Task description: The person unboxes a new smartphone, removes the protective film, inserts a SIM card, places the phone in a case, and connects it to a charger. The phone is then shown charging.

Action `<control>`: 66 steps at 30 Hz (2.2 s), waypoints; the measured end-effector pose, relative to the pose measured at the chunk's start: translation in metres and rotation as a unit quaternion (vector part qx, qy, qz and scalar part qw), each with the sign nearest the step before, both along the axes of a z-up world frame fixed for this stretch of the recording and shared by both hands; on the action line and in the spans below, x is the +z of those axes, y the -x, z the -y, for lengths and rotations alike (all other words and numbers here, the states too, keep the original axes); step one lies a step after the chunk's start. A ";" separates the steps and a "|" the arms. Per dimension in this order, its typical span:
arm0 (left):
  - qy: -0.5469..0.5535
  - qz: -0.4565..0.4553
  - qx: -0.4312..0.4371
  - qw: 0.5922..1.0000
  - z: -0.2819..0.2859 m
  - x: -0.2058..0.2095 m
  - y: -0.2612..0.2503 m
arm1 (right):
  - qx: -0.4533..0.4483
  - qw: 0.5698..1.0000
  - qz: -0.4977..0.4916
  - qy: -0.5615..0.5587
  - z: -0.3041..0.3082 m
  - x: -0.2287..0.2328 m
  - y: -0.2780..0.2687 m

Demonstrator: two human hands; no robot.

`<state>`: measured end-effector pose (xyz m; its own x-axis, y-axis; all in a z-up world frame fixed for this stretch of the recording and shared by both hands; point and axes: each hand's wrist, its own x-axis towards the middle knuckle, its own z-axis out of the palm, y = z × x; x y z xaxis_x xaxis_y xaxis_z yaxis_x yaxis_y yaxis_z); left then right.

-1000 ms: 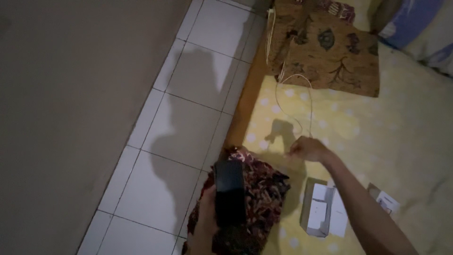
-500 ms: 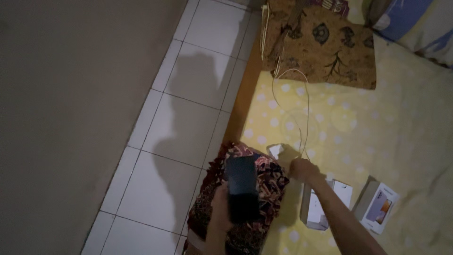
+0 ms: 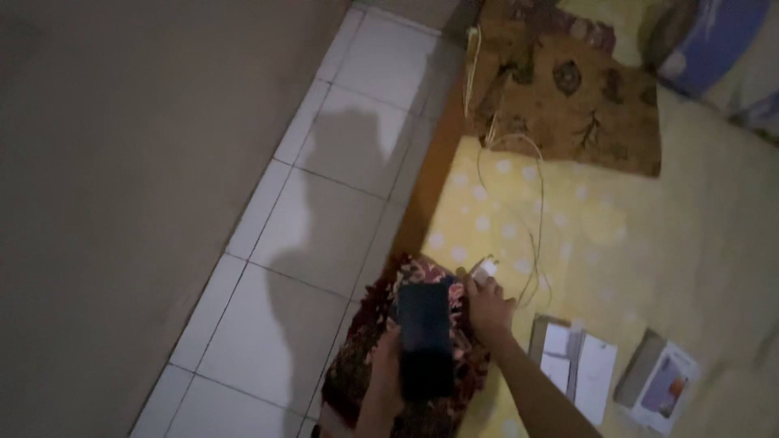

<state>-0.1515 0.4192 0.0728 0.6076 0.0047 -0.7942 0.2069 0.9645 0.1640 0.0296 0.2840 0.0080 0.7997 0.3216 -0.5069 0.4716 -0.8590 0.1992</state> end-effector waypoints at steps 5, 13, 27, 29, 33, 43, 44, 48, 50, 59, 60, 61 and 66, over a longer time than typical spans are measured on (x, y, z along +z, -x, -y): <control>0.056 -0.104 0.004 0.993 0.006 -0.024 -0.001 | -0.073 0.992 -0.018 -0.105 0.011 -0.015 -0.022; 0.054 0.096 0.026 0.994 0.019 -0.007 0.006 | -0.091 0.982 -0.029 -0.161 0.030 -0.053 -0.034; -0.039 0.034 0.102 0.993 0.045 -0.016 -0.015 | -0.367 0.635 -0.137 -0.666 0.088 0.022 -0.080; -0.014 0.083 0.091 0.992 0.033 0.001 -0.027 | -0.386 0.608 -0.186 -0.668 0.091 0.044 -0.082; -0.027 0.109 0.116 0.987 0.015 0.043 -0.042 | -0.379 0.564 -0.231 -0.696 0.086 0.095 -0.077; -0.062 0.151 0.140 0.977 -0.045 0.121 -0.025 | -0.435 0.493 -0.272 -0.703 0.004 0.256 -0.035; -0.059 0.156 0.141 0.976 -0.049 0.126 -0.014 | -0.433 0.492 -0.284 -0.700 -0.008 0.271 -0.029; -0.062 0.183 0.143 0.971 -0.079 0.148 0.014 | -0.346 0.497 -0.309 -0.733 -0.049 0.319 0.005; -0.069 0.193 0.143 0.968 -0.097 0.163 0.026 | -0.323 0.478 -0.331 -0.746 -0.075 0.342 0.016; -0.089 0.224 0.137 0.961 -0.203 0.206 0.071 | -0.246 0.460 -0.344 -0.781 -0.209 0.393 0.075; -0.092 0.224 0.139 0.960 -0.216 0.207 0.078 | -0.237 0.452 -0.342 -0.789 -0.225 0.396 0.082; -0.094 0.228 0.140 0.959 -0.229 0.209 0.084 | -0.225 0.454 -0.336 -0.794 -0.242 0.399 0.087; -0.086 0.250 0.146 0.953 -0.281 0.207 0.124 | -0.244 0.414 -0.330 -0.813 -0.320 0.411 0.109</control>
